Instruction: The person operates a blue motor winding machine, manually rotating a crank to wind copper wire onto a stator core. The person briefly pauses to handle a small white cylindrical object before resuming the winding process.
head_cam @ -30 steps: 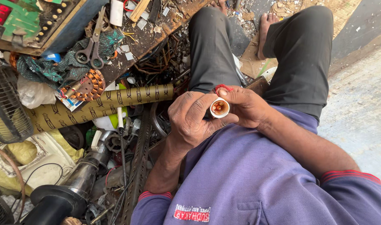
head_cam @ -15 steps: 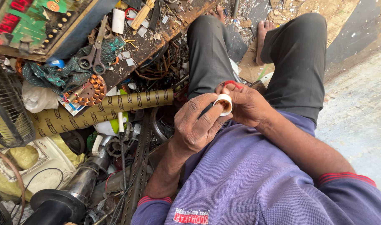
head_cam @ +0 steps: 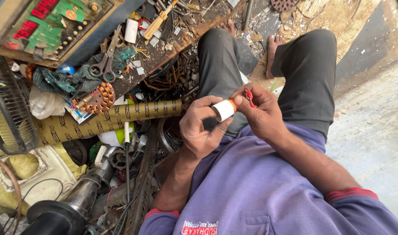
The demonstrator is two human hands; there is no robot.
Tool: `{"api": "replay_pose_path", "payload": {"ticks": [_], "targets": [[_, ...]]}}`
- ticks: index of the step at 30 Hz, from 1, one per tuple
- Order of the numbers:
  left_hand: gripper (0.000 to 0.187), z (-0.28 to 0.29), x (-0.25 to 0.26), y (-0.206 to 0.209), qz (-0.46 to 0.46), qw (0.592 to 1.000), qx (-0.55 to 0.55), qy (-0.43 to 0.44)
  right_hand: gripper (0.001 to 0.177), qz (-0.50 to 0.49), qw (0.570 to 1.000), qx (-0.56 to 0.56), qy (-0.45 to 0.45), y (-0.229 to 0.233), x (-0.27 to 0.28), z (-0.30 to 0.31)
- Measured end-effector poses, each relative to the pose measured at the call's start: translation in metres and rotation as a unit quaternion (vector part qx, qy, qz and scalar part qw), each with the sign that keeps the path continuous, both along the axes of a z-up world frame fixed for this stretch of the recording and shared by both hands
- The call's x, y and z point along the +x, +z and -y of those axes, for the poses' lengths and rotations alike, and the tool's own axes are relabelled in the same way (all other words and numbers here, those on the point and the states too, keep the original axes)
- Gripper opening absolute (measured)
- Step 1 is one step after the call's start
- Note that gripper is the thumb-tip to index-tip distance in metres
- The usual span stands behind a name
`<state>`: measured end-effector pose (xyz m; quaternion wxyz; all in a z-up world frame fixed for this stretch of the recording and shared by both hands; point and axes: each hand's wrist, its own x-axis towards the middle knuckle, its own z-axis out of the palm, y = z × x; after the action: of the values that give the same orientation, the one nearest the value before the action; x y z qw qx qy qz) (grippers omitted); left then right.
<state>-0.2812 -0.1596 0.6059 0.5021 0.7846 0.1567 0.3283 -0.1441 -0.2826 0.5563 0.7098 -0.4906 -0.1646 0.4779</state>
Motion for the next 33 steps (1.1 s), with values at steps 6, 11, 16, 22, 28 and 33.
{"api": "replay_pose_path", "payload": {"ticks": [6, 11, 16, 22, 28, 33], "targets": [[0.044, -0.005, -0.004, -0.028, 0.071, 0.9, -0.424, -0.08, 0.025, 0.043, 0.999, 0.0, 0.009, 0.013, 0.008, 0.005], [0.04, -0.008, -0.006, -0.047, 0.121, 0.85, -0.497, -0.125, 0.025, 0.068, 0.997, 0.015, 0.014, 0.019, 0.012, 0.007], [0.039, -0.011, -0.005, -0.053, 0.115, 0.872, -0.46, -0.121, 0.021, 0.103, 0.995, 0.002, 0.013, 0.02, 0.015, 0.005], [0.038, -0.017, -0.003, -0.036, 0.072, 0.929, -0.347, -0.102, 0.017, 0.017, 0.999, -0.01, 0.044, 0.01, 0.02, -0.001], [0.039, -0.026, 0.0, -0.015, -0.018, 0.992, -0.108, -0.056, 0.016, -0.185, 0.982, 0.029, 0.039, -0.007, 0.019, -0.004], [0.039, -0.039, 0.015, -0.011, -0.055, 0.997, -0.03, -0.041, 0.018, -0.104, 0.994, -0.028, 0.028, -0.013, 0.03, -0.013]]}}
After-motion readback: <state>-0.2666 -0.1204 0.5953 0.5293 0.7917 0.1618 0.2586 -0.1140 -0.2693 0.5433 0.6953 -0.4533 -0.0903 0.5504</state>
